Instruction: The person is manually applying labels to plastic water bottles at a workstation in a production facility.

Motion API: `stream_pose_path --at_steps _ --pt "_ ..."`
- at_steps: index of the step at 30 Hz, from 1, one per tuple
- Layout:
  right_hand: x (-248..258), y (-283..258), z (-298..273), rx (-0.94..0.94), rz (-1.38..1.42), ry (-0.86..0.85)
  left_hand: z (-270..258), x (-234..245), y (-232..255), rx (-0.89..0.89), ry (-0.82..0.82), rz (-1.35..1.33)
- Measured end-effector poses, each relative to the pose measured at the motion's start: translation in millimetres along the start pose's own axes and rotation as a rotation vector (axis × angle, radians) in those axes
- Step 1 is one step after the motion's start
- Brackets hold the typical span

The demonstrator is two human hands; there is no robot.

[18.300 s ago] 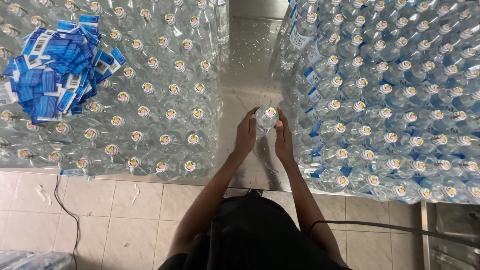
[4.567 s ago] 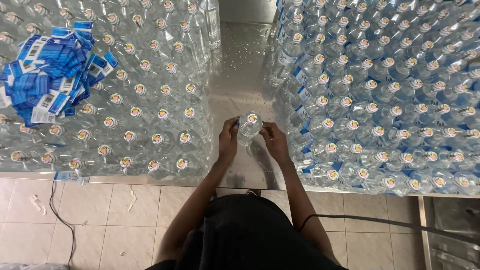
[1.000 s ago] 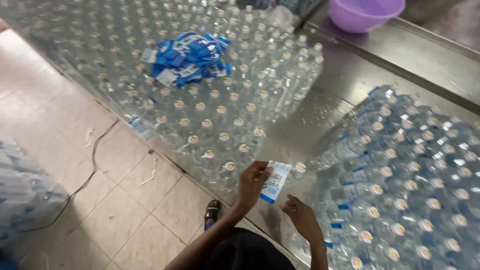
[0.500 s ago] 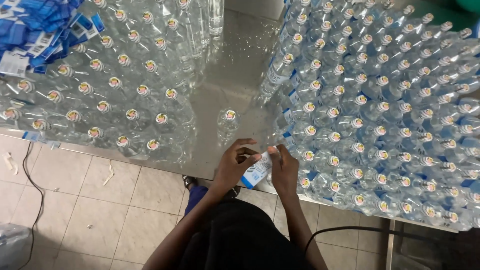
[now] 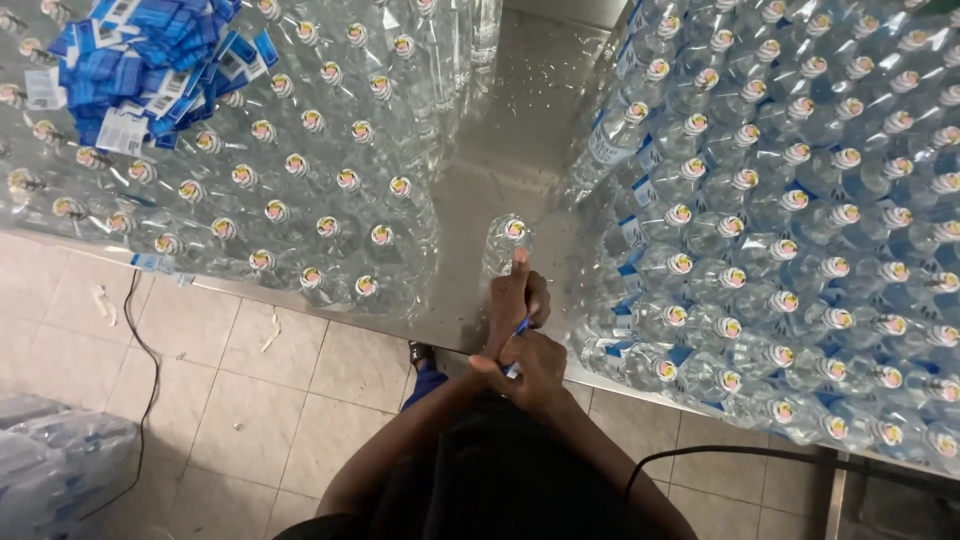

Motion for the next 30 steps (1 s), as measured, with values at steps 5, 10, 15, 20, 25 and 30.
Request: stream_pose_path --at_steps 5,10,15,20,25,30 --pt "-4 62 30 0.055 -0.344 0.110 -16 -2 34 0.034 -0.083 0.082" --pt "-42 29 22 0.026 -0.300 0.255 -5 13 55 -0.016 -0.145 -0.028" --pt "-32 24 62 -0.483 -0.234 0.370 2 45 64 0.006 -0.129 0.107" --pt "-32 -7 81 -0.760 -0.013 0.428 -3 84 90 0.100 -0.174 0.220" --pt "-37 -31 85 -0.831 -0.082 0.449 -3 95 134 0.095 -0.327 0.419" --pt "-41 -47 78 -0.828 -0.017 0.452 -2 89 157 0.121 -0.233 0.423"
Point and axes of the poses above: each hand's wrist, its own z-axis towards the middle knuckle, its own x-axis out of the back of the hand, y = z × x, the point moved 1 cm from there along z, towards the middle knuckle, and after that the axes turned 1 degree about -z, right-handed, at the moved point
